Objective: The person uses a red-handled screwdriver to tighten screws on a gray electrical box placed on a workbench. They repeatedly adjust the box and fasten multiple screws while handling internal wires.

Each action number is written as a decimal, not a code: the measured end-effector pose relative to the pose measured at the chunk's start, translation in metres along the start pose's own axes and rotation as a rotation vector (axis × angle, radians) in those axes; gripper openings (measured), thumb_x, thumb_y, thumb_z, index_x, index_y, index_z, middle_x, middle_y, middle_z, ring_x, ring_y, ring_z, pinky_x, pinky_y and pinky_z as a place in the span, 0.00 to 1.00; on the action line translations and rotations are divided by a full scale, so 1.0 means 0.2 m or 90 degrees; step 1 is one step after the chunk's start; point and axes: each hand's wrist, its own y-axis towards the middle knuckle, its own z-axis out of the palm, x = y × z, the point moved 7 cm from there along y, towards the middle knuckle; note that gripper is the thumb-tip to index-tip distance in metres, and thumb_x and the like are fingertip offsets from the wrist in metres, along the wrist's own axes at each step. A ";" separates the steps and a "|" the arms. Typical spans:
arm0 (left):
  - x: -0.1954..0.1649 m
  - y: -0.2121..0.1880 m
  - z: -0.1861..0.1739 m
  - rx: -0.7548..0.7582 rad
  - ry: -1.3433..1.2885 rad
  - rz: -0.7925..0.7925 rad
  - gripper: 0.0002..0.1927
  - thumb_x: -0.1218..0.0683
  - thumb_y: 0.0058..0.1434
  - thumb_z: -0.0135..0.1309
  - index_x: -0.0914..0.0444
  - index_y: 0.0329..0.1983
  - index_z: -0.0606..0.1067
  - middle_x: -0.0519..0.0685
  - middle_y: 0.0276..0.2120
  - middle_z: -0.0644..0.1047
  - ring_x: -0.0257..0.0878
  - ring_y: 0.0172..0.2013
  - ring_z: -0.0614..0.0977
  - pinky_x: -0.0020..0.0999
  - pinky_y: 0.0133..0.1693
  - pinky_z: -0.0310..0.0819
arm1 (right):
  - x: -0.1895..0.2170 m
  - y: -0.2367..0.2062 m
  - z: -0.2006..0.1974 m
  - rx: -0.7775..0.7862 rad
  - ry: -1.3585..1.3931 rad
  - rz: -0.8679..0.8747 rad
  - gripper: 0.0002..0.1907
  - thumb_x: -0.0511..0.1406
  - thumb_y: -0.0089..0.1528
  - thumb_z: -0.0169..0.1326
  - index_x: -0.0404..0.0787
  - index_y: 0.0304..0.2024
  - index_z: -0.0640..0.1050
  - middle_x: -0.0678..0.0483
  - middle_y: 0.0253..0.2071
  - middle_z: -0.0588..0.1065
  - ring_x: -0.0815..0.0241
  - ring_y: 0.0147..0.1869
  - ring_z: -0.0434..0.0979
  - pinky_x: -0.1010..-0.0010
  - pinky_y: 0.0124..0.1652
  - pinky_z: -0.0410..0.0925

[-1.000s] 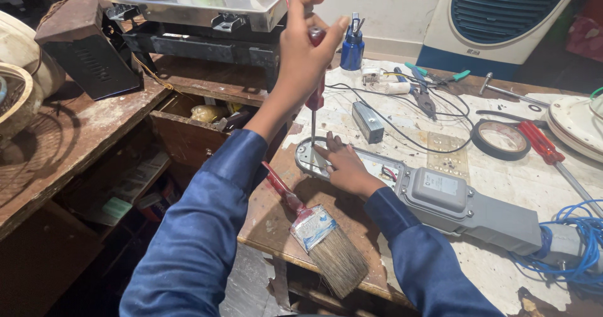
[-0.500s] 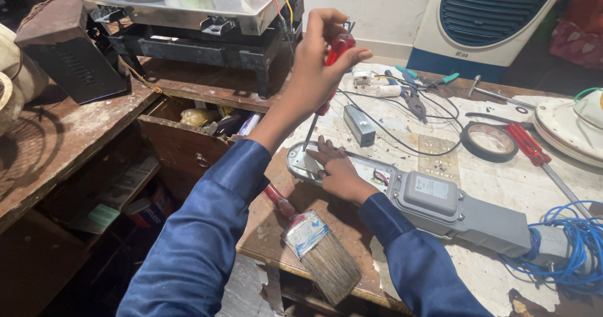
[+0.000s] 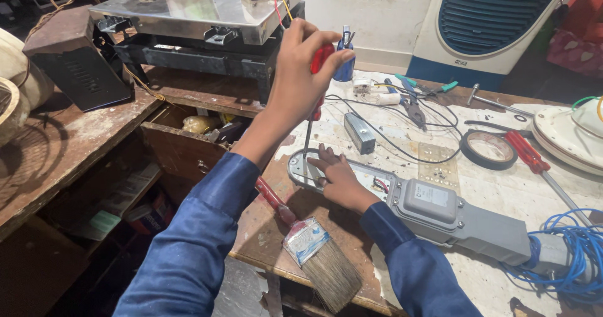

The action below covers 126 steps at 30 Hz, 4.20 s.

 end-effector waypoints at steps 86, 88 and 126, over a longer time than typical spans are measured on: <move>0.23 0.04 -0.10 0.049 -0.055 -0.082 0.07 0.56 0.74 0.55 0.64 0.49 0.80 0.46 0.35 0.81 0.36 0.36 0.84 0.32 0.40 0.76 | 0.08 -0.40 -0.47 -0.393 0.200 0.023 0.22 0.19 0.58 0.43 0.35 0.52 0.78 0.46 0.44 0.78 0.55 0.46 0.83 0.65 0.45 0.74; 0.23 0.01 -0.09 0.032 -0.077 -0.095 0.08 0.56 0.73 0.52 0.63 0.48 0.79 0.47 0.37 0.80 0.36 0.37 0.85 0.32 0.40 0.77 | 0.14 -0.45 -0.51 -0.472 0.068 -0.028 0.30 0.14 0.49 0.41 0.33 0.52 0.77 0.42 0.45 0.75 0.46 0.52 0.79 0.59 0.51 0.71; 0.07 0.03 -0.13 0.003 0.018 -0.025 0.07 0.56 0.68 0.65 0.64 0.41 0.80 0.57 0.38 0.77 0.45 0.37 0.80 0.37 0.39 0.74 | -0.40 -0.52 -0.79 -0.206 0.761 0.208 0.21 0.36 0.64 0.51 0.36 0.59 0.71 0.42 0.57 0.76 0.51 0.58 0.79 0.61 0.59 0.69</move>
